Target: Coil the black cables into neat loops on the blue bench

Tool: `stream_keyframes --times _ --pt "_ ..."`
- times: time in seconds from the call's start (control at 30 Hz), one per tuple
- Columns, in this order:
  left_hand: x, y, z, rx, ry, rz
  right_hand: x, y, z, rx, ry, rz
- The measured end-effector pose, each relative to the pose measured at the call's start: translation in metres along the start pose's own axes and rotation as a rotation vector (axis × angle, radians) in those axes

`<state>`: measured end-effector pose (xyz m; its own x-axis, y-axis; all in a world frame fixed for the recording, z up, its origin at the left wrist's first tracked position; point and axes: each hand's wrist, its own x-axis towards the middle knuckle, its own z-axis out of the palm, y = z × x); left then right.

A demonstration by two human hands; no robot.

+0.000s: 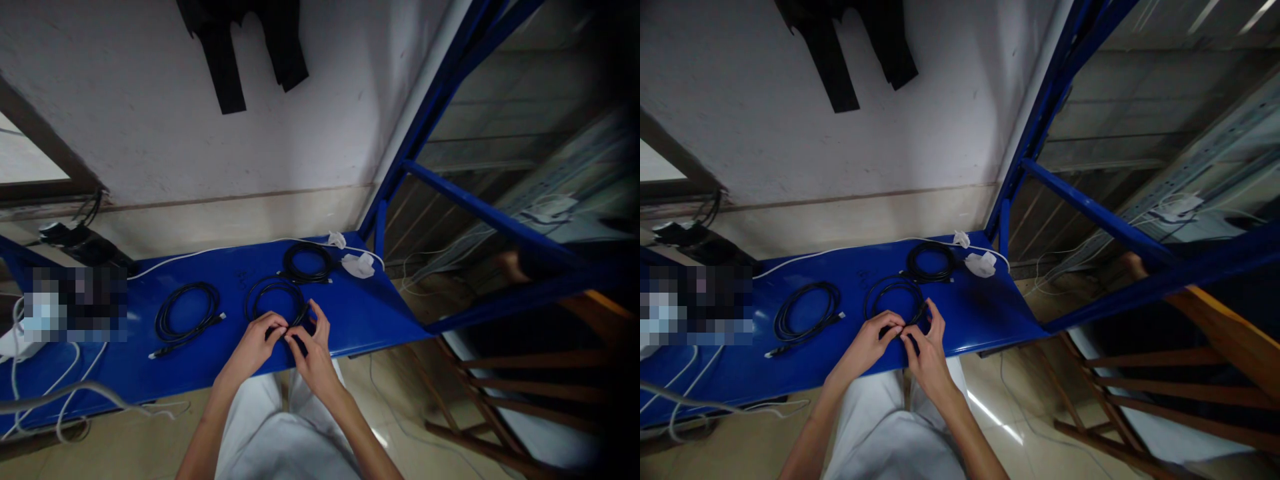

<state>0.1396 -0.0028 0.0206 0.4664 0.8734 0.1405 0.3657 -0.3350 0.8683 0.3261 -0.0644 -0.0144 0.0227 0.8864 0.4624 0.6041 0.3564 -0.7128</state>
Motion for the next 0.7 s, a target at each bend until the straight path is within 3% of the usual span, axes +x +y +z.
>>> stream_keyframes --times 0.27,0.47,0.7 --pt "0.001 -0.006 0.004 -0.021 -0.026 0.041 0.011 0.014 -0.014 0.003 -0.103 -0.127" --pt "-0.007 -0.006 0.009 0.035 0.033 0.072 0.017 0.015 -0.014 0.096 -0.095 -0.106" --pt "-0.020 0.000 0.012 0.125 0.021 0.091 0.016 0.019 -0.013 0.115 -0.096 -0.071"
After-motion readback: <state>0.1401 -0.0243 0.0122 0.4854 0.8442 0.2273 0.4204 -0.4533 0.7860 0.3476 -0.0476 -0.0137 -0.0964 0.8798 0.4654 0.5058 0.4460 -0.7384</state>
